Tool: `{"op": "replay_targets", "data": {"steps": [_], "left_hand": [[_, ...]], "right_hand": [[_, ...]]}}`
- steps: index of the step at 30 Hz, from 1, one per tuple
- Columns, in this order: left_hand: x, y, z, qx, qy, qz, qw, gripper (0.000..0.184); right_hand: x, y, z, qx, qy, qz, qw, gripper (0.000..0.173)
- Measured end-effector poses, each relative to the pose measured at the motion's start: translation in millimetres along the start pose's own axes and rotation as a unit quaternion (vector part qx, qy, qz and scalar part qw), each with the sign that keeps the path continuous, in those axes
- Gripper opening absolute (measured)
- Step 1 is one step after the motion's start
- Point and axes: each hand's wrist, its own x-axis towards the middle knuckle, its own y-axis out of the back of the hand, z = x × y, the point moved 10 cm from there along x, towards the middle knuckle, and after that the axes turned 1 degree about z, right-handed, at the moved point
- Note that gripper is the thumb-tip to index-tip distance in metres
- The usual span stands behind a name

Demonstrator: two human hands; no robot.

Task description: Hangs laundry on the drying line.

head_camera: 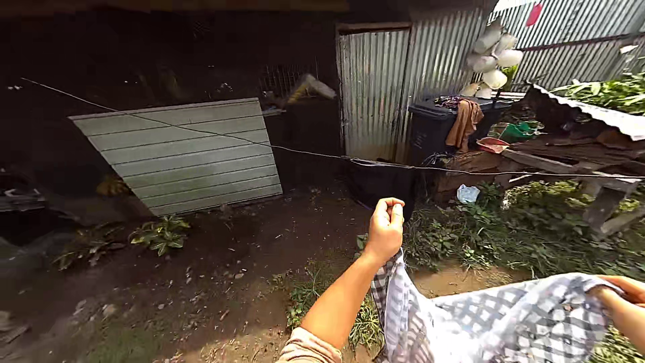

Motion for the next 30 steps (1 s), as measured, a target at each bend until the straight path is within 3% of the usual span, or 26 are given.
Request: {"op": "replay_targets", "data": {"steps": [2, 5, 6, 8, 10, 12, 15, 17, 20, 21, 23, 25, 30], "left_hand": [[-12.8, -15.8, 17.7, 0.039, -0.053, -0.011, 0.998, 0.019], [-37.6, -47.5, 41.9, 0.117, -0.164, -0.02, 0.979, 0.022], [-46.6, -56.3, 47.1, 0.141, -0.207, -0.017, 0.968, 0.022], [-57.2, -61.1, 54.9, 0.169, -0.258, -0.006, 0.951, 0.021], [-54.7, -43.5, 57.8, 0.169, -0.243, 0.014, 0.955, 0.02], [-42.2, -18.1, 53.4, 0.16, -0.165, 0.0, 0.973, 0.022], [-30.9, -2.2, 25.3, 0.172, -0.011, -0.133, 0.976, 0.08], [-35.5, -9.1, -5.9, 0.2, 0.048, -0.24, 0.949, 0.092], [-50.2, -15.7, -49.8, 0.27, 0.099, -0.331, 0.899, 0.026], [-47.6, -12.0, -53.8, 0.277, 0.095, -0.32, 0.901, 0.018], [-33.5, 1.0, -43.0, 0.249, 0.06, -0.265, 0.93, 0.014], [-21.0, 11.7, -24.1, 0.209, 0.026, -0.219, 0.953, 0.011], [-2.7, -6.9, 11.7, 0.178, -0.038, -0.194, 0.964, 0.016]], "right_hand": [[-0.5, -59.5, -35.9, -0.065, 0.071, -0.13, 0.987, 0.022], [-32.8, -143.8, -109.4, -0.028, 0.18, -0.285, 0.941, 0.066], [-46.3, -165.3, -131.0, 0.009, 0.196, -0.299, 0.934, 0.071], [-58.0, -197.2, -153.5, 0.063, 0.195, -0.276, 0.939, 0.045], [-48.7, -206.5, -156.9, 0.109, 0.143, -0.239, 0.954, 0.015], [-28.6, -196.8, -152.6, 0.228, 0.059, -0.219, 0.947, 0.014], [-12.0, -165.6, -159.8, 0.395, -0.009, -0.181, 0.901, 0.023], [-1.9, -146.3, -168.2, 0.43, 0.024, -0.174, 0.885, 0.028], [17.9, -99.5, -183.7, 0.431, 0.103, -0.117, 0.889, 0.023], [25.3, -80.7, -184.5, 0.4, 0.124, -0.083, 0.904, 0.019], [39.6, -47.0, -177.6, 0.299, 0.158, -0.014, 0.941, 0.008], [51.8, -23.0, -160.3, 0.194, 0.158, 0.038, 0.967, 0.011], [60.9, 17.4, -136.5, 0.057, 0.128, 0.103, 0.985, 0.018]]}}
